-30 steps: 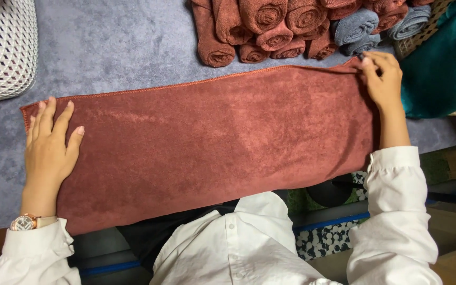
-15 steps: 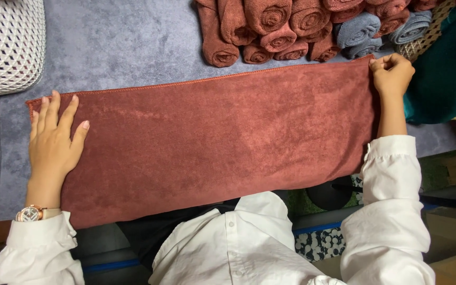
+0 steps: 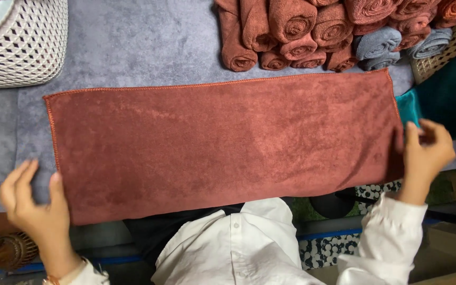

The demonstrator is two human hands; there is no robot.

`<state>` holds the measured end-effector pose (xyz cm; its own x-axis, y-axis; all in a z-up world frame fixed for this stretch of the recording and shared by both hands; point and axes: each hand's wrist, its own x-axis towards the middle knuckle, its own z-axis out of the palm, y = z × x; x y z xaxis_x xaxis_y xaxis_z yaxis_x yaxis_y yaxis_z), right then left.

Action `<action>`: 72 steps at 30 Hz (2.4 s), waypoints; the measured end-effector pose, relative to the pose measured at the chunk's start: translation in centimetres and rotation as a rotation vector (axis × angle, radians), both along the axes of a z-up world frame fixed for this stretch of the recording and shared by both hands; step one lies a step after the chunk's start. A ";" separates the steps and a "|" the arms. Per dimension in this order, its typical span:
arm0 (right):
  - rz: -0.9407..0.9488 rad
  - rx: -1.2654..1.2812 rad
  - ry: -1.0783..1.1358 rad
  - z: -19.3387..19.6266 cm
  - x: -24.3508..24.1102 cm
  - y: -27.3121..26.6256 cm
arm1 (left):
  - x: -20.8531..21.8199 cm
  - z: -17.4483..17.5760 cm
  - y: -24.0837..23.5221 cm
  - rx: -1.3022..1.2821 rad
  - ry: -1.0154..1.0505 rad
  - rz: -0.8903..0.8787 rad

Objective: The person folds a reddish-brown towel on a table by first folding one corner diagonally, then folding the sides inward to form a long strip. They roll the towel tightly from one end to the other and tuck the final edge into the roll to secure it. The person repeats this folding and rolling process with a second towel.

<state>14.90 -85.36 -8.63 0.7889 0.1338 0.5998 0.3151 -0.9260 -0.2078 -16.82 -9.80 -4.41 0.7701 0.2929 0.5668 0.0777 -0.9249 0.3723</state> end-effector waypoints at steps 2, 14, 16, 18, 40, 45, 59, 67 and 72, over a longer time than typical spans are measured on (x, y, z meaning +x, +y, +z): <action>-0.251 0.358 -0.031 -2.4 -6.6 -2.6 | -4.6 -4.0 -0.8 -0.050 -0.254 0.300; -0.285 1.556 0.360 -6.2 -16.3 6.1 | -13.3 -12.4 0.7 -0.974 0.419 0.520; -0.326 1.591 0.321 -6.7 -15.4 6.0 | -12.2 -12.4 -0.6 -1.026 0.366 0.474; -0.367 1.627 0.275 -7.0 -14.8 6.1 | -12.0 -13.3 -0.8 -1.078 0.313 0.423; -0.438 1.123 -0.212 -2.4 -14.1 9.6 | -16.5 -7.3 -1.3 -0.967 0.246 0.203; 0.084 1.038 -0.044 7.0 -17.5 25.2 | -5.6 2.7 -5.8 -0.818 0.196 0.115; 0.854 0.707 0.681 6.9 -8.0 46.2 | 17.6 8.7 -3.3 -0.234 0.366 -0.337; 0.667 0.604 0.904 6.7 -6.4 44.8 | 15.9 -0.4 10.9 -0.073 0.115 -0.274; 0.625 0.675 1.010 8.5 -4.0 43.2 | 14.6 -0.1 11.6 -0.185 0.093 -0.270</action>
